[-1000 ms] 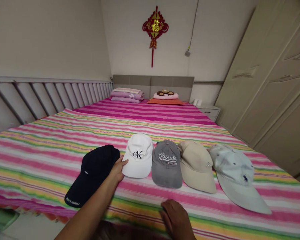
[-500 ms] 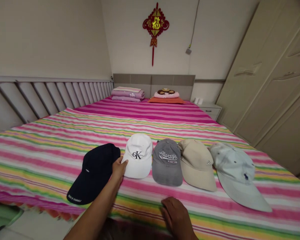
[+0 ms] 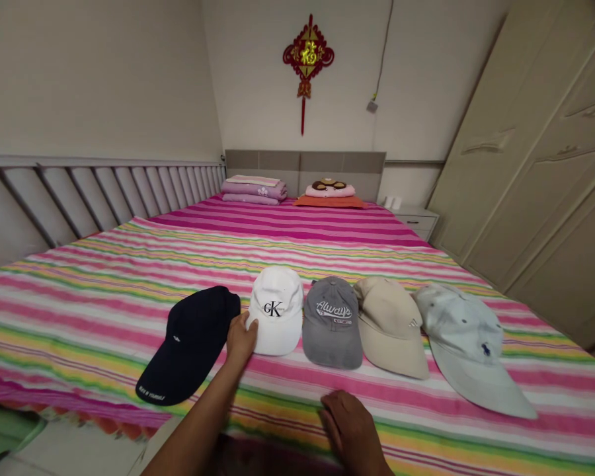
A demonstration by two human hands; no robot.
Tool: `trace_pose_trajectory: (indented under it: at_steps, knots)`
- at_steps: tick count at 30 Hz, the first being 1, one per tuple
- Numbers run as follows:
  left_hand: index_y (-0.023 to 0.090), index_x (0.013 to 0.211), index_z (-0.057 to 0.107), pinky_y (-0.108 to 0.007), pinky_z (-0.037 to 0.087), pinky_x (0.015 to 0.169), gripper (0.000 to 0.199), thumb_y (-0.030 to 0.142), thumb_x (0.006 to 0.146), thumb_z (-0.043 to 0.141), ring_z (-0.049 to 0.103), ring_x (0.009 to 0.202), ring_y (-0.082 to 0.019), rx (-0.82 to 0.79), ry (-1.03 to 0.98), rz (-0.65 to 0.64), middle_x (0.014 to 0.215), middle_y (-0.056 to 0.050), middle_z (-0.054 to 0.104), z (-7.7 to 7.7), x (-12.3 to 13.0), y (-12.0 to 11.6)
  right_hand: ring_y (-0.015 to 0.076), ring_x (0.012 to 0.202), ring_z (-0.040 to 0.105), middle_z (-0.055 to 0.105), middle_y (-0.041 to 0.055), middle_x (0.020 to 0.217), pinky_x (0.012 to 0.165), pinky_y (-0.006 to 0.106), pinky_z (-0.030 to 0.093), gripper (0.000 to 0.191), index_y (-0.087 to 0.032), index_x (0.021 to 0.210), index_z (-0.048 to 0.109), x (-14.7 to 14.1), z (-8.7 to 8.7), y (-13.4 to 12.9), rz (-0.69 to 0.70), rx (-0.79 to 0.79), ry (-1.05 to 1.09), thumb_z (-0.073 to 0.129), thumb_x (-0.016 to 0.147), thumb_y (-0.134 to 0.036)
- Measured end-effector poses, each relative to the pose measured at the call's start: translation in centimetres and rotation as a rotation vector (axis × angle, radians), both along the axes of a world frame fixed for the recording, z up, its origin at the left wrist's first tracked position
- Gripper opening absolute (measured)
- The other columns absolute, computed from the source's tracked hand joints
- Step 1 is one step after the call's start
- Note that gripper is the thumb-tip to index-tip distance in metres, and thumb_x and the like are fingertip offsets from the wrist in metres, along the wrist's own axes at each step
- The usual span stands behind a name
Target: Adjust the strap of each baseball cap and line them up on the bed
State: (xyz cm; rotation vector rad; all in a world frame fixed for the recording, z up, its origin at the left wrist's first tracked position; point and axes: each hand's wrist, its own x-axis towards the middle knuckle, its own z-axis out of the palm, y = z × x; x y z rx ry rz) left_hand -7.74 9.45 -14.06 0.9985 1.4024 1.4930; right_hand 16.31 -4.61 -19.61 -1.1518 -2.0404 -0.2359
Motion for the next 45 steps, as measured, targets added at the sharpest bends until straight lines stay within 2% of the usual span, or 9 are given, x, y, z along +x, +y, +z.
trace_pose_trajectory:
  at_steps: [6, 10, 14, 17, 20, 26, 31, 38, 45]
  knots:
    - [0.018, 0.082, 0.062, -0.037, 0.007, 0.109, 0.028, 0.015, 0.055, 0.070, 0.020, 0.131, -0.030, 0.100, 0.161, 0.010, 0.123, -0.013, 0.050, -0.2, 0.6, -3.5, 0.0179, 0.070, 0.059, 0.062, 0.0055, 0.075, 0.065, 0.030, 0.049, 0.016, -0.018, 0.090, 0.055, -0.1, -0.2, 0.1, -0.002, 0.034, 0.000, 0.041, 0.084, -0.013]
    - [0.018, 0.086, 0.066, -0.035, 0.016, 0.107, 0.031, 0.016, 0.055, 0.071, 0.034, 0.123, -0.030, 0.158, 0.240, -0.008, 0.118, -0.013, 0.054, -1.5, -1.0, -6.4, 0.0181, 0.071, 0.060, 0.064, 0.0058, 0.077, 0.065, 0.030, 0.051, 0.023, -0.018, 0.093, 0.056, 0.1, -0.6, 0.1, -0.007, 0.060, -0.003, 0.040, 0.080, -0.008]
    - [0.019, 0.084, 0.068, -0.034, 0.034, 0.097, 0.028, 0.019, 0.056, 0.071, 0.052, 0.104, -0.028, 0.041, 0.212, 0.101, 0.100, -0.009, 0.063, -2.8, -4.1, -9.0, 0.0195, 0.072, 0.063, 0.066, 0.0073, 0.078, 0.064, 0.031, 0.053, 0.030, -0.018, 0.096, 0.056, 0.2, -0.8, 0.2, -0.036, 0.101, -0.010, 0.039, 0.076, -0.004]
    - [0.017, 0.086, 0.066, -0.027, 0.048, 0.066, 0.026, 0.021, 0.060, 0.070, 0.061, 0.075, -0.020, -0.135, 0.033, 0.148, 0.083, -0.007, 0.068, -3.4, -6.0, -11.0, 0.0212, 0.073, 0.064, 0.067, 0.0097, 0.080, 0.061, 0.033, 0.055, 0.033, -0.016, 0.099, 0.056, -0.1, -0.7, 0.2, -0.054, 0.140, -0.015, 0.037, 0.075, -0.005]
    - [0.013, 0.088, 0.063, -0.018, 0.042, 0.045, 0.023, 0.017, 0.065, 0.067, 0.059, 0.052, -0.012, -0.263, -0.290, 0.169, 0.069, -0.005, 0.068, -3.6, -6.8, -12.8, 0.0215, 0.074, 0.065, 0.067, 0.0102, 0.083, 0.061, 0.032, 0.055, 0.029, -0.016, 0.100, 0.054, -0.7, -0.4, 0.0, -0.019, 0.107, 0.013, 0.037, 0.079, -0.009]
    - [0.015, 0.075, 0.058, -0.015, 0.046, 0.043, 0.003, 0.017, 0.075, 0.060, 0.061, 0.049, -0.009, -0.348, -0.665, 0.383, 0.057, 0.000, 0.064, -3.6, -7.8, -14.4, 0.0193, 0.069, 0.065, 0.067, 0.0068, 0.079, 0.059, 0.029, 0.055, 0.022, -0.020, 0.099, 0.054, -2.0, -0.4, -1.0, 0.115, -0.016, 0.049, 0.040, 0.084, -0.013]
    - [0.018, 0.075, 0.058, -0.015, 0.052, 0.053, 0.009, 0.010, 0.078, 0.055, 0.062, 0.052, -0.007, -0.144, -0.676, 0.508, 0.059, 0.005, 0.065, -3.1, -10.0, -13.5, 0.0193, 0.071, 0.066, 0.068, 0.0065, 0.081, 0.058, 0.028, 0.054, 0.019, -0.021, 0.097, 0.055, -2.1, -0.9, -1.5, 0.136, -0.070, 0.042, 0.040, 0.086, -0.018]
    - [0.021, 0.107, 0.058, -0.022, 0.054, 0.062, 0.043, -0.004, 0.075, 0.041, 0.066, 0.067, -0.012, -0.022, -0.853, 0.202, 0.077, -0.002, 0.071, -1.1, -10.9, -13.2, 0.0168, 0.068, 0.065, 0.067, 0.0030, 0.078, 0.060, 0.025, 0.052, 0.016, -0.023, 0.094, 0.057, -2.6, 0.0, -2.0, 0.205, -0.203, 0.164, 0.043, 0.086, -0.021]
    - [0.029, 0.103, 0.062, -0.028, 0.052, 0.075, 0.058, 0.002, 0.051, 0.069, 0.065, 0.081, -0.020, -0.081, -0.891, -0.137, 0.086, 0.000, 0.071, -4.7, -6.9, -17.1, 0.0222, 0.079, 0.065, 0.069, 0.0078, 0.083, 0.067, 0.032, 0.053, 0.030, -0.021, 0.092, 0.060, -3.6, 3.4, -1.6, 0.437, -0.743, 0.703, 0.045, 0.083, -0.045]
